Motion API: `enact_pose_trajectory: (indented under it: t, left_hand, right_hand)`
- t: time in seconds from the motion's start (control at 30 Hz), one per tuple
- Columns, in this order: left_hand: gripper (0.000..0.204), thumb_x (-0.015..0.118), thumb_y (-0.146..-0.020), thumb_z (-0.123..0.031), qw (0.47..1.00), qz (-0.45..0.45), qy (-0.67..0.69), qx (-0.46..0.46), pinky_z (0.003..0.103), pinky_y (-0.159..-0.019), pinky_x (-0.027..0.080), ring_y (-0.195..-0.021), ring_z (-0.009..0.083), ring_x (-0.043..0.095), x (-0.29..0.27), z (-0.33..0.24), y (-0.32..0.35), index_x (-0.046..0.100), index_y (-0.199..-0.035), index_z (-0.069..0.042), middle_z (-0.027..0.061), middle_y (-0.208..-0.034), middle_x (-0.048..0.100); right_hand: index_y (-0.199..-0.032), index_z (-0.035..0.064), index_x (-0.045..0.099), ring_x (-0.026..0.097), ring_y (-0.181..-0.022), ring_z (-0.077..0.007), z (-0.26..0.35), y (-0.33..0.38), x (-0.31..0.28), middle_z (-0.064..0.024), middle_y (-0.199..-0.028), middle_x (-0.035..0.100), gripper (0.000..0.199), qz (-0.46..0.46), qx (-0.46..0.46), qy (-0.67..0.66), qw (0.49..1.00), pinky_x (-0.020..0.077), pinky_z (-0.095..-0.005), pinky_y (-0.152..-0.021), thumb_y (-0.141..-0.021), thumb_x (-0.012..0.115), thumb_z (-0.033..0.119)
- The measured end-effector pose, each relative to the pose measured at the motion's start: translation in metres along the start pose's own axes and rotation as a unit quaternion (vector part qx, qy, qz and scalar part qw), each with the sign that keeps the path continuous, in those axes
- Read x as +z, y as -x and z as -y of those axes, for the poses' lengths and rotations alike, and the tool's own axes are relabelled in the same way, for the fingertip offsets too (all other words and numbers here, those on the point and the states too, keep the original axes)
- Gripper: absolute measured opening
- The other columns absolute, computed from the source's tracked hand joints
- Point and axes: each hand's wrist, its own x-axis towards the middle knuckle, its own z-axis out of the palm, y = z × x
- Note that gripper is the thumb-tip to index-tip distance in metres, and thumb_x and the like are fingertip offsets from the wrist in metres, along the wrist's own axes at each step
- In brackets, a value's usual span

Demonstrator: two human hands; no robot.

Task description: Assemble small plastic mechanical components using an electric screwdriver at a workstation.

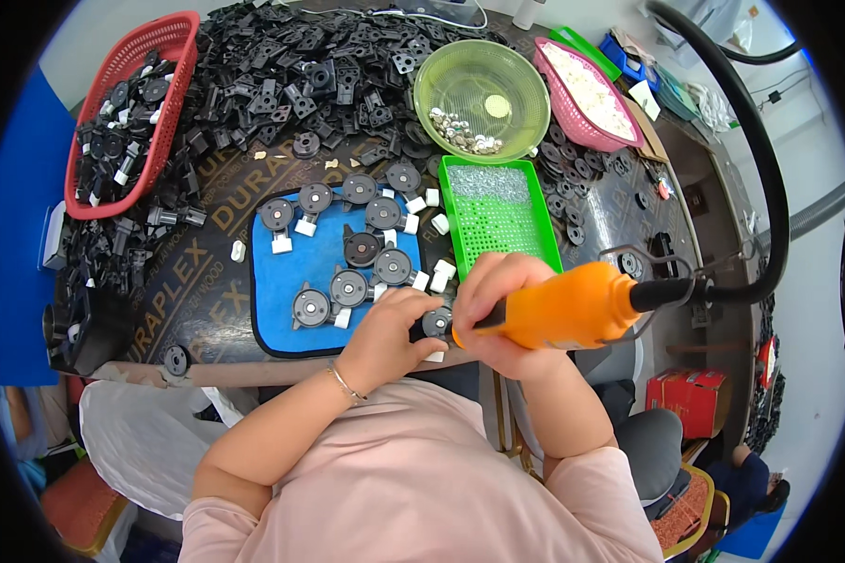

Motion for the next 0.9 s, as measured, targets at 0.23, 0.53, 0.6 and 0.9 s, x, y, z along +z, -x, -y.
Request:
enact_pose_trajectory:
  t: [0.23, 0.53, 0.6, 0.9]
  left_hand:
    - [0.048, 0.078, -0.064, -0.013, 1.000, -0.011, -0.008, -0.009, 0.038, -0.085, 0.044, -0.097, 0.0322, 0.054, -0.002, -0.011, 0.005, 0.059, -0.107, -0.002, 0.0136, -0.101, 0.060]
    - [0.063, 0.080, -0.061, -0.021, 0.827, -0.383, -0.411, 0.024, 0.042, -0.093, 0.041, -0.112, 0.0321, 0.049, -0.223, -0.044, -0.011, 0.055, -0.116, -0.003, 0.0145, -0.119, 0.054]
    - [0.071, 0.081, -0.061, -0.023, 0.744, -0.397, -0.537, -0.005, 0.043, -0.097, 0.037, -0.118, 0.0333, 0.043, -0.255, -0.035, -0.003, 0.051, -0.122, -0.004, 0.0160, -0.127, 0.049]
    - [0.055, 0.085, -0.054, -0.019, 0.966, -0.022, -0.238, -0.100, 0.036, -0.088, 0.044, -0.101, 0.0305, 0.054, -0.131, -0.009, 0.034, 0.063, -0.103, -0.005, 0.0133, -0.103, 0.059]
  right_hand:
    - [-0.093, 0.0038, 0.050, 0.053, -0.062, -0.0152, 0.019, -0.012, -0.018, -0.0069, -0.082, 0.050, 0.029, -0.006, -0.052, -0.232, 0.971, 0.0413, -0.0260, -0.050, -0.075, 0.070, 0.015]
    - [-0.103, 0.0050, 0.047, 0.047, -0.065, -0.0135, 0.017, 0.009, -0.052, -0.0071, -0.090, 0.046, 0.027, -0.209, -0.052, -0.145, 0.966, 0.0408, -0.0285, -0.065, -0.082, 0.059, 0.017]
    - [-0.103, 0.0049, 0.047, 0.047, -0.065, -0.0138, 0.012, 0.009, -0.050, -0.0074, -0.091, 0.046, 0.027, -0.216, -0.055, -0.151, 0.963, 0.0408, -0.0286, -0.065, -0.082, 0.059, 0.017]
    - [-0.101, 0.0029, 0.048, 0.051, -0.066, -0.0162, 0.004, 0.018, -0.056, -0.0092, -0.090, 0.049, 0.027, -0.313, -0.055, -0.033, 0.948, 0.0428, -0.0296, -0.063, -0.078, 0.061, 0.006]
